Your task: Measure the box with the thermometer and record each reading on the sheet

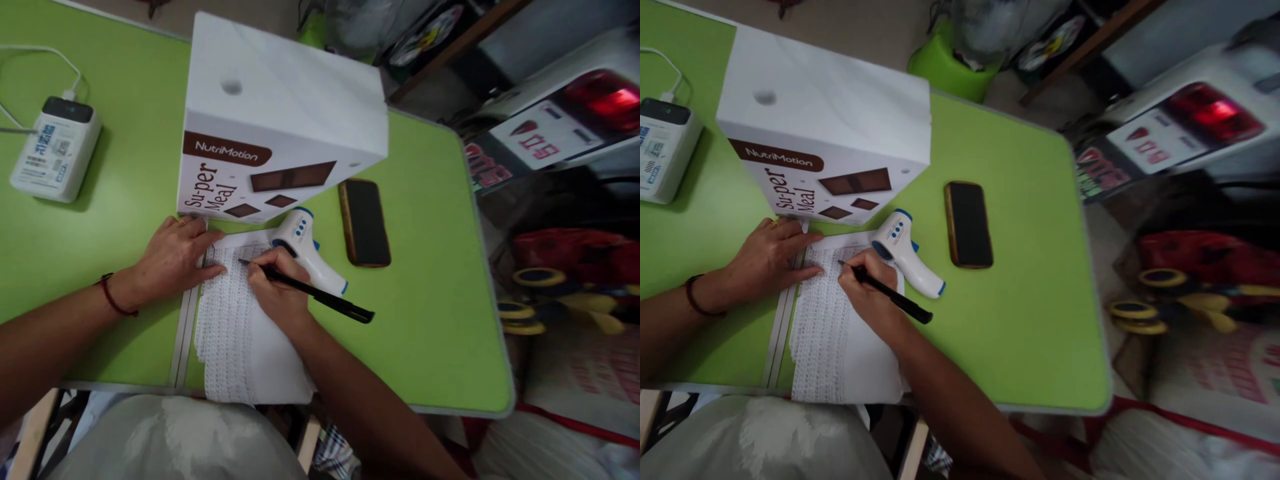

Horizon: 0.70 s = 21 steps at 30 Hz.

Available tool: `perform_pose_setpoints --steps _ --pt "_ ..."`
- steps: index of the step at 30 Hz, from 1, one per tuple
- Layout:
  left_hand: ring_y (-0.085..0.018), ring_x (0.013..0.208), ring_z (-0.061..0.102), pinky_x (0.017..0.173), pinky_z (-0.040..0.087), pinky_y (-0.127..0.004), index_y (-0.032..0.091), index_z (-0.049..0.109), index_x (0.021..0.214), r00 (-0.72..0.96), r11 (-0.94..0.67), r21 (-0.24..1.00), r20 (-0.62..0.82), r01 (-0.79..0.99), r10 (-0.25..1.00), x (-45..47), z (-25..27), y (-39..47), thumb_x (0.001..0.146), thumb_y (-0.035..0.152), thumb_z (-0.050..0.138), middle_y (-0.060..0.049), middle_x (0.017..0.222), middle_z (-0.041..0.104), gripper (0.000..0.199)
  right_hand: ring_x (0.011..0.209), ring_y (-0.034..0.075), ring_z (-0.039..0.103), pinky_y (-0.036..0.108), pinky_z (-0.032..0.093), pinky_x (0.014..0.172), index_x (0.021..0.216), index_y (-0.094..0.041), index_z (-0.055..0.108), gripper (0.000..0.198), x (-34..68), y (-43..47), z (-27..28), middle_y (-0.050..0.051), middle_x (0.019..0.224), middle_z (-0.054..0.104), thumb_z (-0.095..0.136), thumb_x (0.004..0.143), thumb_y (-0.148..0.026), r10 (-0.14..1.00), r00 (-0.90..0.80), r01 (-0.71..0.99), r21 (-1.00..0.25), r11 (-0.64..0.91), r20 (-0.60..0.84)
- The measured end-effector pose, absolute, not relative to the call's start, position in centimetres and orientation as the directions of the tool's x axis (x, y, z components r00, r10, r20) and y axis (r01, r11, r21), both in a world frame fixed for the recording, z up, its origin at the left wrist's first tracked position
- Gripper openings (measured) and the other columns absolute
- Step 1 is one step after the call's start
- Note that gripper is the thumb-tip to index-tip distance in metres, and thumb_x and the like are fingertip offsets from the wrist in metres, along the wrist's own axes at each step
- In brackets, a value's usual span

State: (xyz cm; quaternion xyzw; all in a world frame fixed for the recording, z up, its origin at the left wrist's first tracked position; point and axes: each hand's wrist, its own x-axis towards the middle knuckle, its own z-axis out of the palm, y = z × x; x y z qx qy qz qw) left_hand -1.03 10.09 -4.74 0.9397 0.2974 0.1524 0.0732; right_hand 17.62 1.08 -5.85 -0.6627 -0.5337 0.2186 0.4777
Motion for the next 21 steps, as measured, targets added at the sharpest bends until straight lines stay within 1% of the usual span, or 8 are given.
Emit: perform_pose_setpoints --steps 5,8,14,21 --pt "-0.028 0.089 0.067 0.078 0.049 -0.039 0.016 0.070 0.118 0.782 -0.812 0.227 0.225 0.538 0.581 -1.01 -4.70 10.09 0.086 0.043 0.075 -0.010 0.095 0.071 0.043 0.048 0.010 0.049 0.025 0.042 0.047 0.062 -0.024 0.054 0.010 17.64 1.08 -5.66 -0.007 0.053 0.055 0.057 0.070 -0.020 0.909 0.344 0.495 -0.868 0.037 0.235" --pt "-0.029 0.089 0.067 0.078 0.049 -0.040 0.015 0.071 0.117 0.780 -0.811 0.238 0.231 0.535 0.582 -1.00 -4.64 10.05 0.084 0.042 0.076 -0.010 0.095 0.071 0.042 0.050 0.010 0.051 0.025 0.044 0.048 0.064 -0.024 0.056 0.009 17.68 1.06 -5.71 -0.007 0.055 0.058 0.058 0.072 -0.021 0.918 0.312 0.476 -0.876 0.072 0.245" --pt "-0.029 0.091 0.067 0.078 0.049 -0.040 0.016 0.071 0.117 0.778 -0.809 0.237 0.230 0.538 0.585 -1.00 -4.81 10.04 0.086 0.043 0.074 -0.010 0.097 0.071 0.041 0.050 0.010 0.051 0.025 0.044 0.049 0.064 -0.024 0.057 0.009 17.53 1.04 -5.83 -0.006 0.056 0.059 0.058 0.073 -0.021 0.943 0.269 0.474 -0.879 0.049 0.198" --pt "-0.029 0.088 0.067 0.077 0.049 -0.040 0.016 0.071 0.115 0.777 -0.810 0.226 0.234 0.541 0.584 -1.00 -4.79 10.01 0.085 0.043 0.075 -0.010 0.095 0.071 0.041 0.050 0.010 0.051 0.025 0.043 0.049 0.068 -0.024 0.058 0.008 17.69 0.77 -6.32 -0.007 0.056 0.058 0.060 0.075 -0.019 0.946 0.236 0.481 -0.873 0.086 0.223"
